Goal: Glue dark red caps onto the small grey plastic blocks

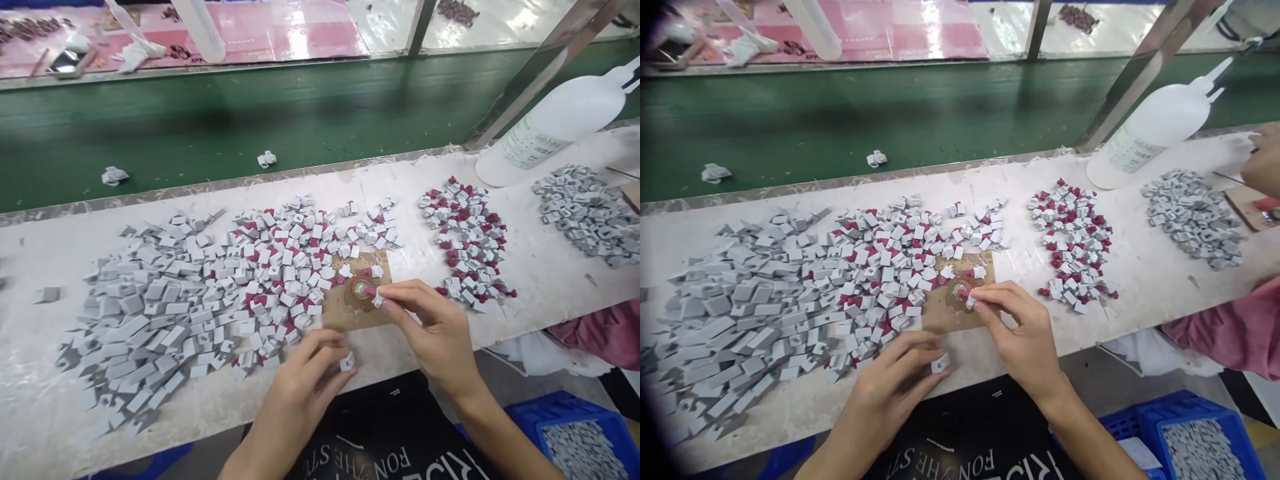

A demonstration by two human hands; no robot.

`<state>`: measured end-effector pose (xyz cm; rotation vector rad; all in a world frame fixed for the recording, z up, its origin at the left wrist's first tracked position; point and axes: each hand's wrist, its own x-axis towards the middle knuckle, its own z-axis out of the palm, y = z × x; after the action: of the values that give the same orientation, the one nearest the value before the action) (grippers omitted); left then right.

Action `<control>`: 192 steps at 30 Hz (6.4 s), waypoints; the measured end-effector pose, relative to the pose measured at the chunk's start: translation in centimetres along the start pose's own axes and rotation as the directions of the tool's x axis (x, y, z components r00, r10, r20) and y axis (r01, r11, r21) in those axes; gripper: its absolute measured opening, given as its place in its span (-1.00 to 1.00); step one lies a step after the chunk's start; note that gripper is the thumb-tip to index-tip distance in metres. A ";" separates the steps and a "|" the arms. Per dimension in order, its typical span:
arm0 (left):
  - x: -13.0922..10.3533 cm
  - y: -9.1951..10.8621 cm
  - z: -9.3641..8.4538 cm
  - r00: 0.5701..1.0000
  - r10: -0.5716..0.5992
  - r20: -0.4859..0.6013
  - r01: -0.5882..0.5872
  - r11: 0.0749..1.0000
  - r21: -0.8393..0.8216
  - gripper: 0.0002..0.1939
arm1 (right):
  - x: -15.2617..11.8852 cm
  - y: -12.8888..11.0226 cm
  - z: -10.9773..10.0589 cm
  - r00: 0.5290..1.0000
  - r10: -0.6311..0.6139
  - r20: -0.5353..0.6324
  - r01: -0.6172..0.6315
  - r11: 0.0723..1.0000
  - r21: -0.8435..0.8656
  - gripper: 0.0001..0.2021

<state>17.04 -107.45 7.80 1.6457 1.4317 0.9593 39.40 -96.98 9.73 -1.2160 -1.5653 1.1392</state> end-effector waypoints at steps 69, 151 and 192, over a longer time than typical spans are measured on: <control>36.4 0.2 -5.3 0.959 -0.195 -0.205 0.251 0.921 0.298 -0.57 | 10.3 3.5 -9.1 0.978 0.004 -0.210 -0.126 0.811 -0.572 -0.89; -0.9 1.2 1.2 0.975 -0.208 -0.072 0.213 0.975 0.066 -0.81 | -0.8 0.9 0.7 0.998 -0.065 -0.024 0.062 0.995 -0.082 -0.76; 20.9 4.0 -5.6 0.986 -0.144 -0.090 0.145 0.989 0.015 -0.90 | 15.6 -1.5 -1.5 0.996 0.028 0.087 -0.014 0.987 -0.158 -0.63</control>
<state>15.82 -86.79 15.21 1.5076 1.6028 0.9473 37.60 -81.60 12.77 -1.3024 -1.7410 1.1139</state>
